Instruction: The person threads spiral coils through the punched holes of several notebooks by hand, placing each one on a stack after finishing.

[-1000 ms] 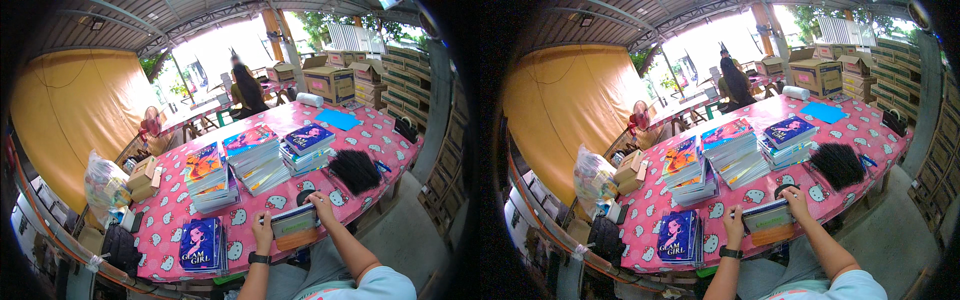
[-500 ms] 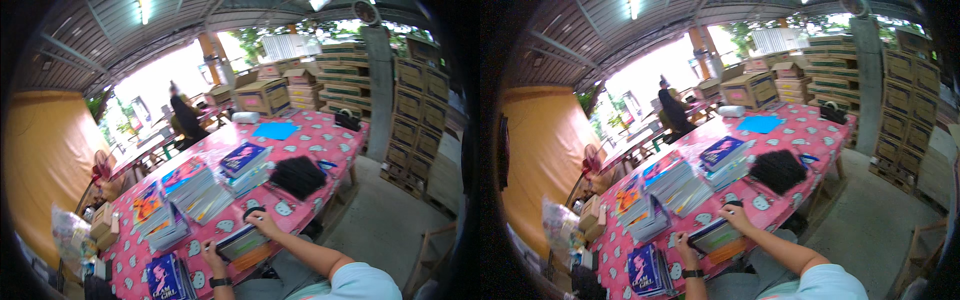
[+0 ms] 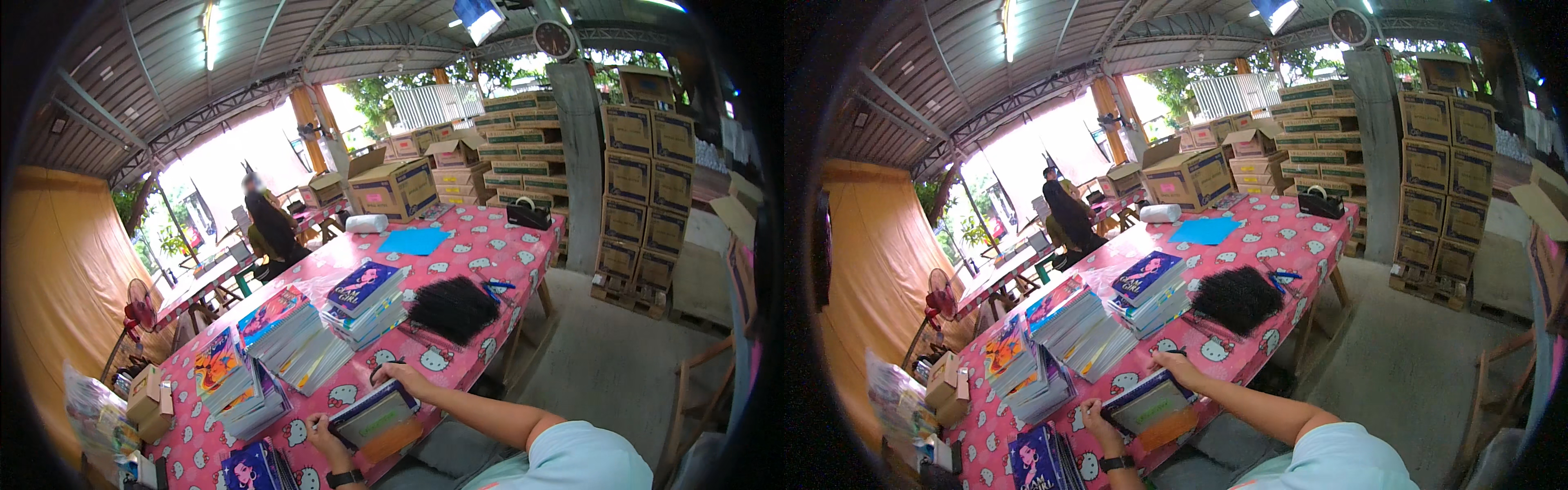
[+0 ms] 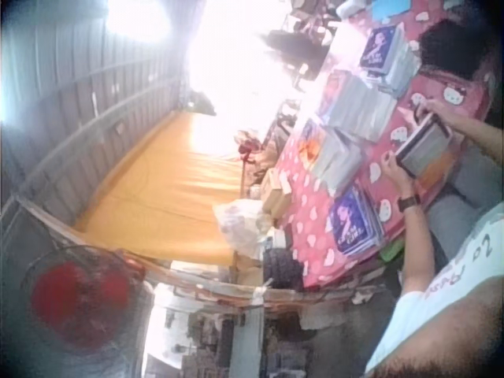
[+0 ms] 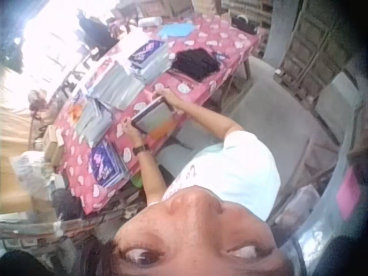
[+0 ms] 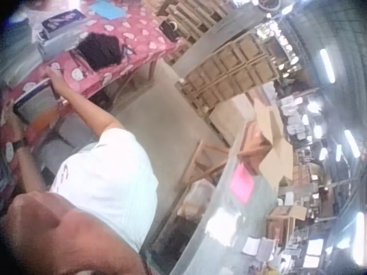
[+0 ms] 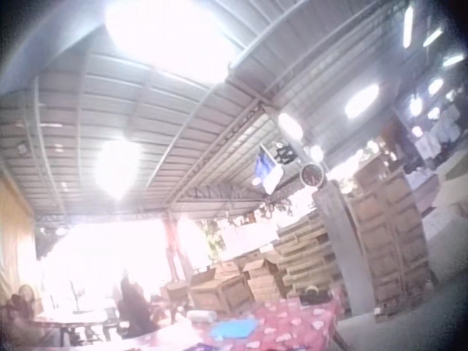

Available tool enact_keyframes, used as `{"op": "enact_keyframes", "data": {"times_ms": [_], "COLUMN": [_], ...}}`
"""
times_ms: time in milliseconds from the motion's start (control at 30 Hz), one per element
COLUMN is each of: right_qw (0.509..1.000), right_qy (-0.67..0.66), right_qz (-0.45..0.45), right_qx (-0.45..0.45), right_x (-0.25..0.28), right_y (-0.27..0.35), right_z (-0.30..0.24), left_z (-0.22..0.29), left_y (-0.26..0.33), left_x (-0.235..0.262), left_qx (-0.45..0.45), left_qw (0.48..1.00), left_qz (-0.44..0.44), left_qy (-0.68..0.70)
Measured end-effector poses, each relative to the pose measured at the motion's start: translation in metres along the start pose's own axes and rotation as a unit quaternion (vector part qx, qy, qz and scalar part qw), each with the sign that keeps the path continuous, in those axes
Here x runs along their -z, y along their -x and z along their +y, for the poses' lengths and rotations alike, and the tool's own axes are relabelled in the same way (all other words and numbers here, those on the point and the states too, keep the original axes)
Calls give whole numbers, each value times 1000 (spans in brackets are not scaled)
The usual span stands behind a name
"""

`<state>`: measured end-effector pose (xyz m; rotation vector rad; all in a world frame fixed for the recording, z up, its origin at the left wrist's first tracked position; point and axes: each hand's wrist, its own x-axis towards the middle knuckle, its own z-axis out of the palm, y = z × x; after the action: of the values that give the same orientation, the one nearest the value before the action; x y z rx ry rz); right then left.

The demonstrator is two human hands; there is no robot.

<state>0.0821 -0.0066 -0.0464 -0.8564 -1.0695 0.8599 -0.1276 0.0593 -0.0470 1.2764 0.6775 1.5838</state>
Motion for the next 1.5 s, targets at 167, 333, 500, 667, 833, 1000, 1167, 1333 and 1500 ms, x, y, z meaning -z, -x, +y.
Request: {"op": "enact_keyframes", "data": {"times_ms": [167, 333, 500, 667, 833, 1000, 1167, 1333, 1500], "right_qw": [942, 681, 696, 719, 767, 872, 934, 974, 977], "right_qy": [309, 725, 701, 664, 614, 462, 356, 219, 108], "right_qz": [126, 94, 127, 156, 142, 159, -7, -38, -172], "right_qx": [-23, -47, -85, -137, -123, -38, 23, -53, -72], "right_x": [61, 95, 105, 124, 140, 127, 108, 120, 88], "right_y": [-20, -28, -22, -35, -41, -47, -45, -20, 0], "right_z": [-10, 18, 39, 37, 15, -34, -70, -105, -109], "left_z": [12, 15, 20, 10, 29, 14, 49, 38, 34], "left_y": [7, 15, 22, 22, 19, 11, 43, 52, 47], "left_x": [-11, -16, -21, -15, -42, -15, -58, -133, -122], "left_qx": [4, -45, 104, 84, 53, -12, -227, -157, -208], "left_qw": [999, 985, 987, 988, 980, 986, 809, 761, 762], "left_qz": [24, 84, 61, 101, 123, 84, -40, -189, -121], "left_qy": [-48, -147, -105, -83, -149, -142, -541, -601, -601]}}
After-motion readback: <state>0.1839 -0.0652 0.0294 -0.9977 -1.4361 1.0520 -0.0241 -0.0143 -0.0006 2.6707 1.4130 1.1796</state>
